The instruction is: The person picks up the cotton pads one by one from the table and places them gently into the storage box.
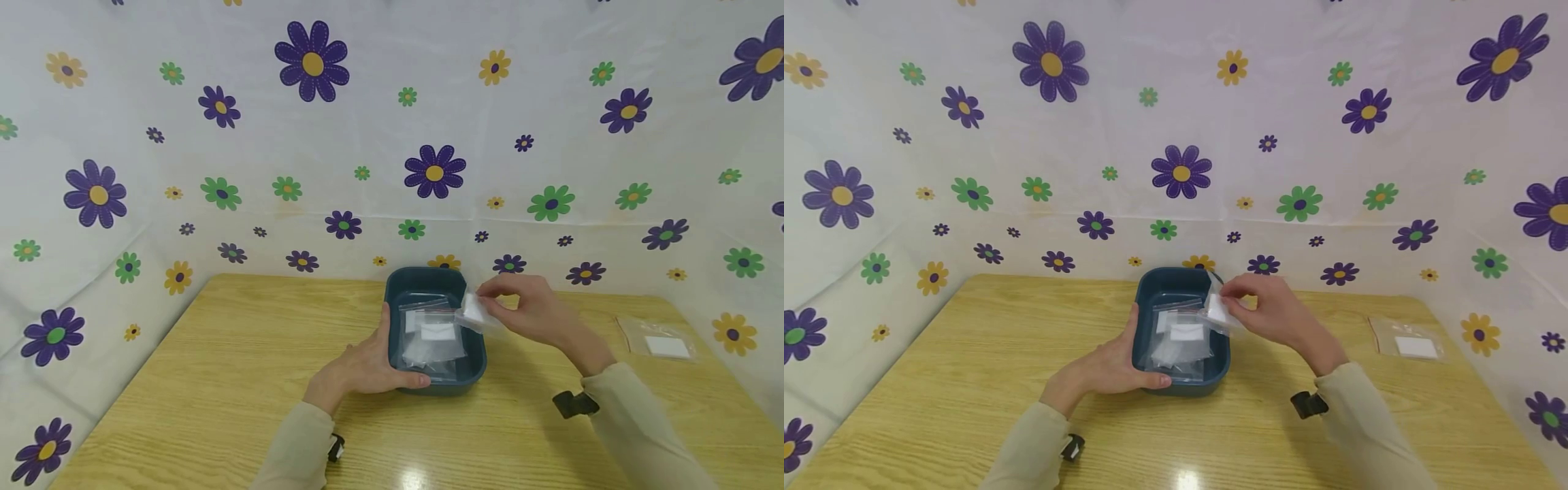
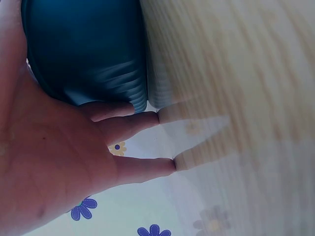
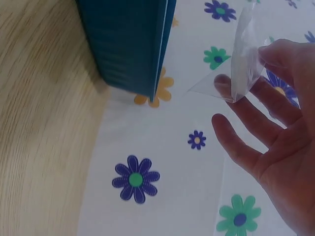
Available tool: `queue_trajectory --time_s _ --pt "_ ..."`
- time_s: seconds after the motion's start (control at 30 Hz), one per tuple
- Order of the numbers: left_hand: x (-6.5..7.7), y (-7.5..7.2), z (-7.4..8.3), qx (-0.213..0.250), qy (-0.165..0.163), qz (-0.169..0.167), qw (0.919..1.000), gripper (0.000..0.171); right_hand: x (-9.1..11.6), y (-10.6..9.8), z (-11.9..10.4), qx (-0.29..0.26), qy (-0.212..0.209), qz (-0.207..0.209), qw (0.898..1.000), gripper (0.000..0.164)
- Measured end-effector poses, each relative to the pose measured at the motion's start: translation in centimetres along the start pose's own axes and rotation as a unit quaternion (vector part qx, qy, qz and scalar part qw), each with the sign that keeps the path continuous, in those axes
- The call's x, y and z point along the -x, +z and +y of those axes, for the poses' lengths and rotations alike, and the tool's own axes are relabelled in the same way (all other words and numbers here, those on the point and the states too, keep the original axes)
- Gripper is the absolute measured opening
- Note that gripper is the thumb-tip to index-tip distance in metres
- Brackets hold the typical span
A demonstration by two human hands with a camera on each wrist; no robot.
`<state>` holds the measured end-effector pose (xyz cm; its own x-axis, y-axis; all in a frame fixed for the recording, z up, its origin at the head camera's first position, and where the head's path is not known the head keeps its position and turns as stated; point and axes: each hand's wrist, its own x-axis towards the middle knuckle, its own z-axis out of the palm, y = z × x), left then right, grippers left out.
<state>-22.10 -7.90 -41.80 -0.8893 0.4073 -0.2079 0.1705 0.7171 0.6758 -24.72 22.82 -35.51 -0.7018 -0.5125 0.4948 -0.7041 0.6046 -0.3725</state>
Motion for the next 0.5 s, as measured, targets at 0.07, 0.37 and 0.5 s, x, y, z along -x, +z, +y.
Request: queue_trajectory --time_s 0.07,0.37,0.5 --pt "0.0 0.0 0.0 0.004 0.000 -0.001 1.0000 0.143 -0.5 0.5 -0.1 -0.006 -0.005 -0.014 1.000 0.021" --pt "0.0 -0.1 0.2 0.003 -0.007 -0.006 1.0000 0.143 -2.2 3.3 -0.4 0.001 -0.032 -0.052 0.998 0.016" --pt "0.1 -0.2 0.3 -0.001 -0.008 -0.008 0.9999 0.143 -2.7 4.6 -0.5 0.026 -0.030 -0.076 0.996 0.014"
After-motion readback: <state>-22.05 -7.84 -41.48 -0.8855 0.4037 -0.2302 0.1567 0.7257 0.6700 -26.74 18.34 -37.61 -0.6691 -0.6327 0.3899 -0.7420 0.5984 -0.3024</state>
